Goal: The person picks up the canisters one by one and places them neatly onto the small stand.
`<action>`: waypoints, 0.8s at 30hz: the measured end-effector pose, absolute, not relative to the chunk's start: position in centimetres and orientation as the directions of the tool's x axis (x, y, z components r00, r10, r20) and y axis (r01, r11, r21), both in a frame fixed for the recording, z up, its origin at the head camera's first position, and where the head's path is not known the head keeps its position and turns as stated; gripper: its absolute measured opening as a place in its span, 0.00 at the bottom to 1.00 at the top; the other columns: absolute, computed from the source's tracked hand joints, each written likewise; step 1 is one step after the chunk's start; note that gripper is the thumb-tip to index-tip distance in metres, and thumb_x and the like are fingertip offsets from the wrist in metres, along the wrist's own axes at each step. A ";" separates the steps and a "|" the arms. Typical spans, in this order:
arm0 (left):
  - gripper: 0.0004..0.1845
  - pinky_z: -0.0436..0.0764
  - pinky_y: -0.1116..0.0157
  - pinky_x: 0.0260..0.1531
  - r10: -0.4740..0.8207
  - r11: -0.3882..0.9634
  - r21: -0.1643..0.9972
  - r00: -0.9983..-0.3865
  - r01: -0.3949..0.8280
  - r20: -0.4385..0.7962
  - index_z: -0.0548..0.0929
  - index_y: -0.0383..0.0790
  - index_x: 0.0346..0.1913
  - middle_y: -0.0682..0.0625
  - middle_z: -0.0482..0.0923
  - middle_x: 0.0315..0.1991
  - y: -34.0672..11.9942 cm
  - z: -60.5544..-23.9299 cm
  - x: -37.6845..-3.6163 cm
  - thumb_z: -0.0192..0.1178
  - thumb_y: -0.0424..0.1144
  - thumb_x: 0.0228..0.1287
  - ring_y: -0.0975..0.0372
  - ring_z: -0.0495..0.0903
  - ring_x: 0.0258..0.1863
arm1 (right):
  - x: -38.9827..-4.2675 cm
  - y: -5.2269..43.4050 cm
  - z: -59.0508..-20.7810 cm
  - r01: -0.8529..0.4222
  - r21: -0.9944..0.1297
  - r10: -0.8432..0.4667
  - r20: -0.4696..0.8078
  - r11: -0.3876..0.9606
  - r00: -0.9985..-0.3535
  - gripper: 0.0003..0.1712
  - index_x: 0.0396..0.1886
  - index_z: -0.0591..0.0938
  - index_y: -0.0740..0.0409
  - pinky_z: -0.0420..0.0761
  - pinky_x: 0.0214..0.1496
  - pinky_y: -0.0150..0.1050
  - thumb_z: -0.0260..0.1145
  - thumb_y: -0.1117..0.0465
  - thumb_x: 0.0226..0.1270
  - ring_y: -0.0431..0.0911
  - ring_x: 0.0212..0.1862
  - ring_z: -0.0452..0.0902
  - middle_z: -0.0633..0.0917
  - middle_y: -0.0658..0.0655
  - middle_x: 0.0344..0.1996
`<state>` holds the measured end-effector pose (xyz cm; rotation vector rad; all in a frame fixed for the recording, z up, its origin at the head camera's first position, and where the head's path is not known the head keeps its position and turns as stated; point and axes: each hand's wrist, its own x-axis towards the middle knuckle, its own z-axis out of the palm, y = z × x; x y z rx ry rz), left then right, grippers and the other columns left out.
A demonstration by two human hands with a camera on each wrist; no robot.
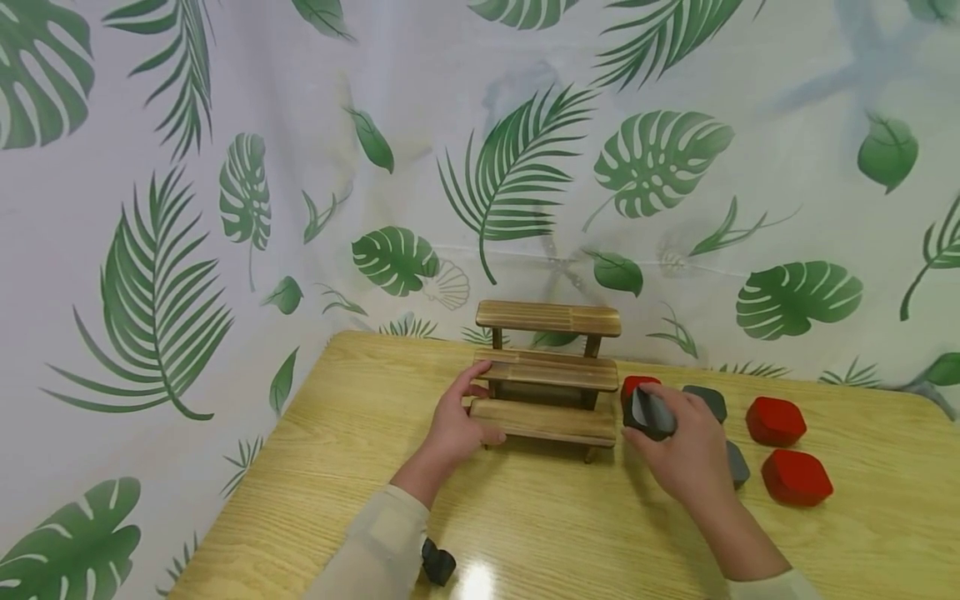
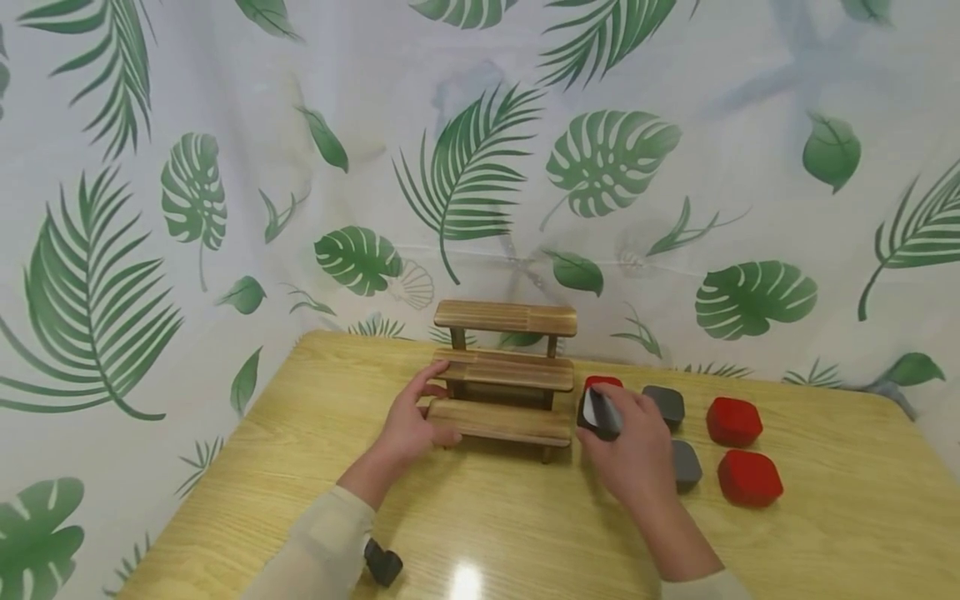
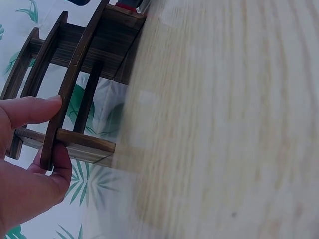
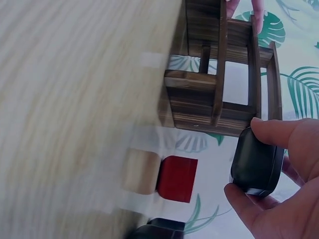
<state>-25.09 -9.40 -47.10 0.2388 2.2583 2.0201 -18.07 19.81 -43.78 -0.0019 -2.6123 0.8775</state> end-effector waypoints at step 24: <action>0.51 0.66 0.46 0.58 0.181 0.105 0.992 -0.982 0.069 0.049 0.69 0.48 0.73 0.34 0.69 0.57 -9.4 -44.2 -23.0 0.70 0.13 0.44 0.44 0.72 0.51 | -18.9 17.9 -41.5 -0.238 -0.591 0.089 0.469 0.771 -0.879 0.35 0.61 0.80 0.53 0.73 0.44 0.64 0.82 0.60 0.51 0.67 0.51 0.74 0.78 0.68 0.52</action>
